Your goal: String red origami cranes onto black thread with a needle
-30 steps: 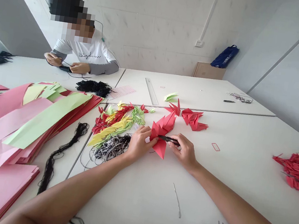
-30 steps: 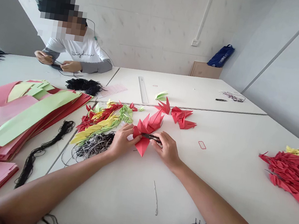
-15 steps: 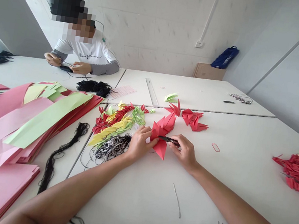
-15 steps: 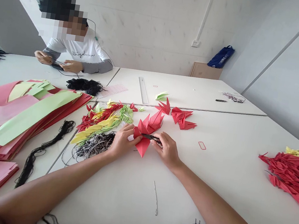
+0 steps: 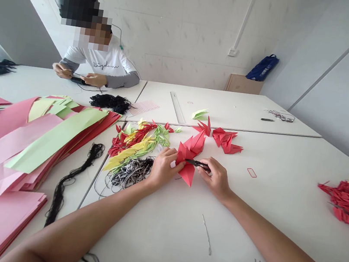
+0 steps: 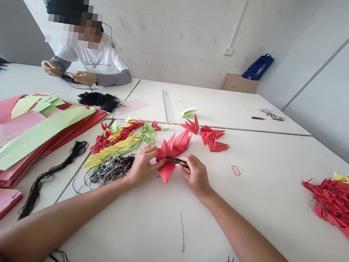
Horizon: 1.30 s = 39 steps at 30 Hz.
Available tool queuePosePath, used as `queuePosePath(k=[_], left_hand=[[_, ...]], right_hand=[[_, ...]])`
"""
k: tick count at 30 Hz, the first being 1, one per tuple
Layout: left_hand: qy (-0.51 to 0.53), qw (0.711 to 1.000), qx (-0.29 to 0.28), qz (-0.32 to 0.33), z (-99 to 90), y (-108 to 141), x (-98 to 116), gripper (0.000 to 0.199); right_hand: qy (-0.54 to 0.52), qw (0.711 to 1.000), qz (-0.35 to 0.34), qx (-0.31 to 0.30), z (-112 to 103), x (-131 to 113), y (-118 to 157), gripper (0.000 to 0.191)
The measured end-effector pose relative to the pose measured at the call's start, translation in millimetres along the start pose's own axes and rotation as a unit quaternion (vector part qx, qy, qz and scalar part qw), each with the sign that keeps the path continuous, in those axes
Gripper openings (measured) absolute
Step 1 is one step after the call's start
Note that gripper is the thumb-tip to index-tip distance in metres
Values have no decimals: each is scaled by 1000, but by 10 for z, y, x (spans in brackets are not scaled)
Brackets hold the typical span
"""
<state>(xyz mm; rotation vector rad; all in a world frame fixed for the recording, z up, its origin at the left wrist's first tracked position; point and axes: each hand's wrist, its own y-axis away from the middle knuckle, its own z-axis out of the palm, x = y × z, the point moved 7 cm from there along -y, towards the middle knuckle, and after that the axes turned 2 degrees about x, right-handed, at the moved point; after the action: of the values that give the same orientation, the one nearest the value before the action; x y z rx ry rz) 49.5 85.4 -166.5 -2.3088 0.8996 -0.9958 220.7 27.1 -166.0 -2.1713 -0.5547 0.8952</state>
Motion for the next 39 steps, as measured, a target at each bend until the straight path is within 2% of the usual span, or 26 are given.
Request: queuePosePath(k=[26,39], left_hand=[[10,1000,-15,-3,13,6,-2,27],[11,1000,-17,-13,3,-1,3,27]], right_hand=[[4,1000,-7,13,-12,-8,10,9],[22,1000,-12,-1,9,-2,21,10]])
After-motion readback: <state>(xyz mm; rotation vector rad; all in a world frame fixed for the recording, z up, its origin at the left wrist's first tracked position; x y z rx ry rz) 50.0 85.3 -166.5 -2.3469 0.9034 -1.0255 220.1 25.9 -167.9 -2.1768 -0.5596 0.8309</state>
